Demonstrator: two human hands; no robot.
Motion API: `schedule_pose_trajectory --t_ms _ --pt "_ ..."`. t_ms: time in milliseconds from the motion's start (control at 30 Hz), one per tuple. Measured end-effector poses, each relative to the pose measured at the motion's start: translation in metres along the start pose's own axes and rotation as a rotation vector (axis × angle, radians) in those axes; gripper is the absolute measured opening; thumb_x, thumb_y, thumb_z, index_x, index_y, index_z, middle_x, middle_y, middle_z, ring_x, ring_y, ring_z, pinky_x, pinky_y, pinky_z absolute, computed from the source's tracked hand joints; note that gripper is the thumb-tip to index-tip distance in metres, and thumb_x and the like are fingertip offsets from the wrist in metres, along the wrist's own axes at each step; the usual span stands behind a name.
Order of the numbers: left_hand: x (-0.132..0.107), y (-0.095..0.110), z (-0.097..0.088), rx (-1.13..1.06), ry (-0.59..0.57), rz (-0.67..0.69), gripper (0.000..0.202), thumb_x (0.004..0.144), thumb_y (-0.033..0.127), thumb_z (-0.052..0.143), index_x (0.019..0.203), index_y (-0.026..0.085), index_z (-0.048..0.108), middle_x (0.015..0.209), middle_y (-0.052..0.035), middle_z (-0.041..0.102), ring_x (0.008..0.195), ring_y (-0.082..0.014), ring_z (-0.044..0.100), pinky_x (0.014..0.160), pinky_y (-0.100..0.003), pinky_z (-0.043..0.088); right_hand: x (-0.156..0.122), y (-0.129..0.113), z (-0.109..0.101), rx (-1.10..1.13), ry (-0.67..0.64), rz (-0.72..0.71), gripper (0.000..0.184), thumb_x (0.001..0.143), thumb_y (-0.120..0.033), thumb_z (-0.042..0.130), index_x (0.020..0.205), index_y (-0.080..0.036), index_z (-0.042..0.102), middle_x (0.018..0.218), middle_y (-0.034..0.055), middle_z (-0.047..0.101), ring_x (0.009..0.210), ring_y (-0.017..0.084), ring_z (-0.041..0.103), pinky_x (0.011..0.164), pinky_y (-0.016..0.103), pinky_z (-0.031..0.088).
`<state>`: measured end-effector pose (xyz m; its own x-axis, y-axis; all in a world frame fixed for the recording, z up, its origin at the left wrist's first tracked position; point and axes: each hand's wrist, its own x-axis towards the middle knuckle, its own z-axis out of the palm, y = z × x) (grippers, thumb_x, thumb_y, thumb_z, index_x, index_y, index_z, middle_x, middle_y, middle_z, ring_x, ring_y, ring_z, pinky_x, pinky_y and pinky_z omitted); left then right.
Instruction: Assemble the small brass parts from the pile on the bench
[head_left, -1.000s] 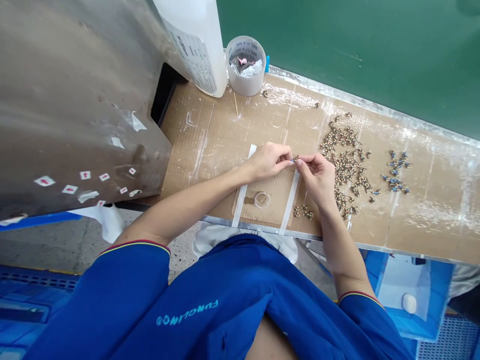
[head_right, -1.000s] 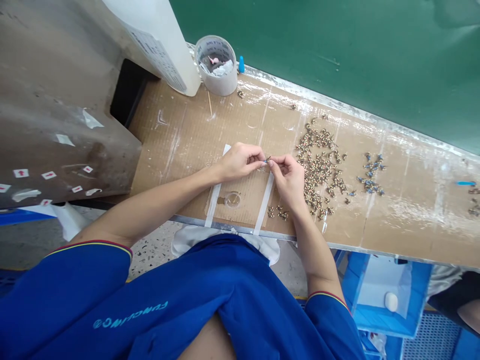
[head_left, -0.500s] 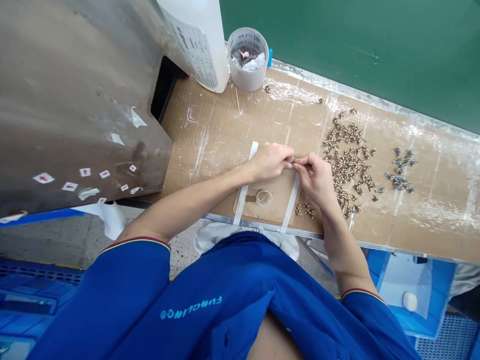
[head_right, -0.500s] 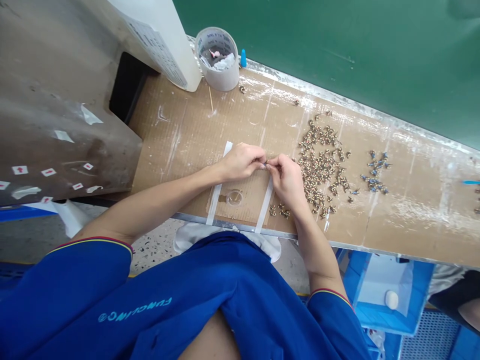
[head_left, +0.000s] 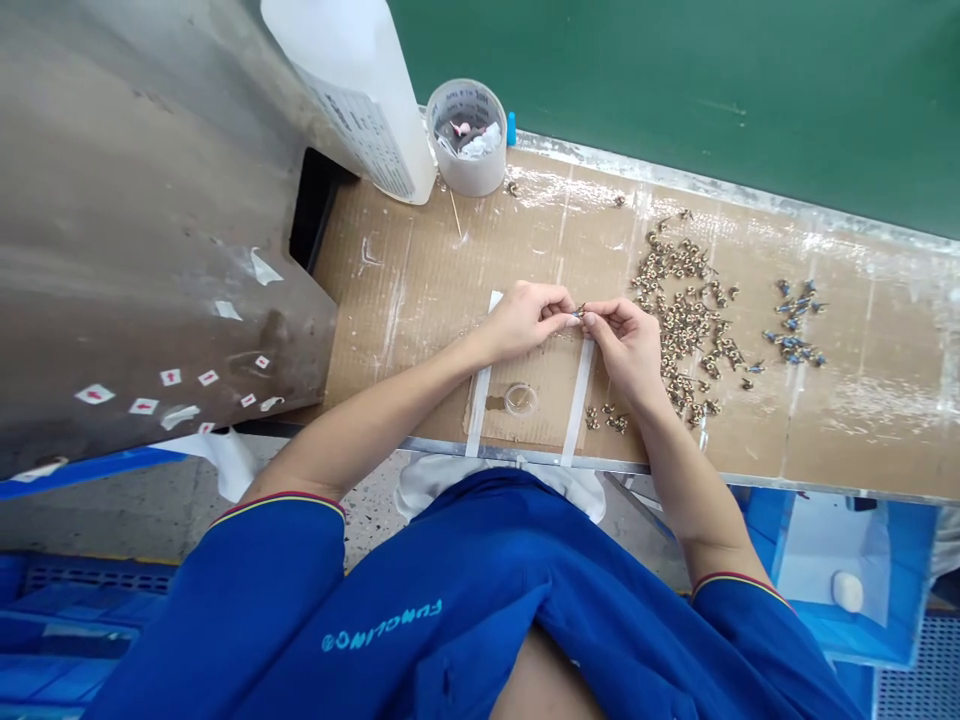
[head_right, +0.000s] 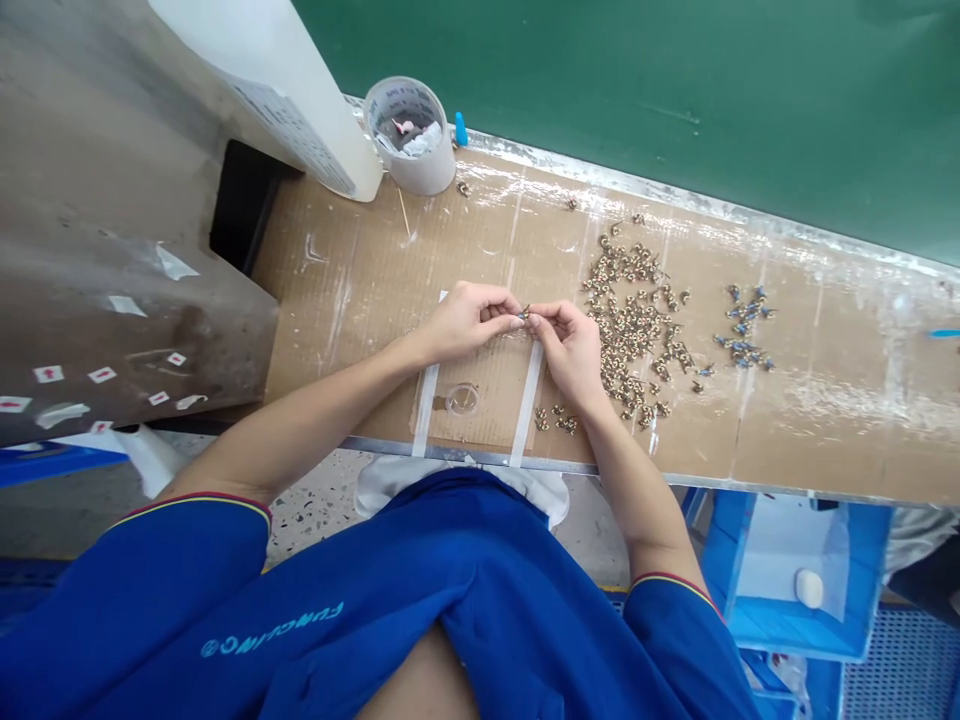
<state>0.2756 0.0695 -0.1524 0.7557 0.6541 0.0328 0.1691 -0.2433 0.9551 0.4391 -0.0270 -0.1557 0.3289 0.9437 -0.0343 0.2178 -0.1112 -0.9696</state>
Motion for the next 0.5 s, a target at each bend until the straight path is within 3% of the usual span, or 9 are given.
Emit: schedule_pose_trajectory --t_ms 300,500 --pt "0.0019 -0.0059 -0.001 0.127 0.015 0.046 0.018 0.093 0.027 0.065 0.083 0.014 0.073 0.073 -0.0022 0.068 0.067 -0.0122 0.054 0.067 -0.026 0.041 -0.0004 0.0036 0.0037 -0.005 0.031 -0.01 0.033 0.084 -0.057 0.077 0.089 -0.025 0.07 0.079 0.001 0.074 0.072 0.018 0.069 0.072 0.036 0.062" --pt "0.0019 -0.0059 0.0003 0.155 0.02 0.073 0.019 0.091 0.023 0.063 0.075 0.015 0.069 0.067 -0.0004 0.064 0.066 -0.0127 0.055 0.068 -0.027 0.041 0.0024 0.0 -0.0006 0.062 -0.035 0.039 0.032 0.081 -0.053 0.082 0.087 -0.024 0.07 0.076 0.0001 0.073 0.069 0.016 0.069 0.068 0.034 0.062"
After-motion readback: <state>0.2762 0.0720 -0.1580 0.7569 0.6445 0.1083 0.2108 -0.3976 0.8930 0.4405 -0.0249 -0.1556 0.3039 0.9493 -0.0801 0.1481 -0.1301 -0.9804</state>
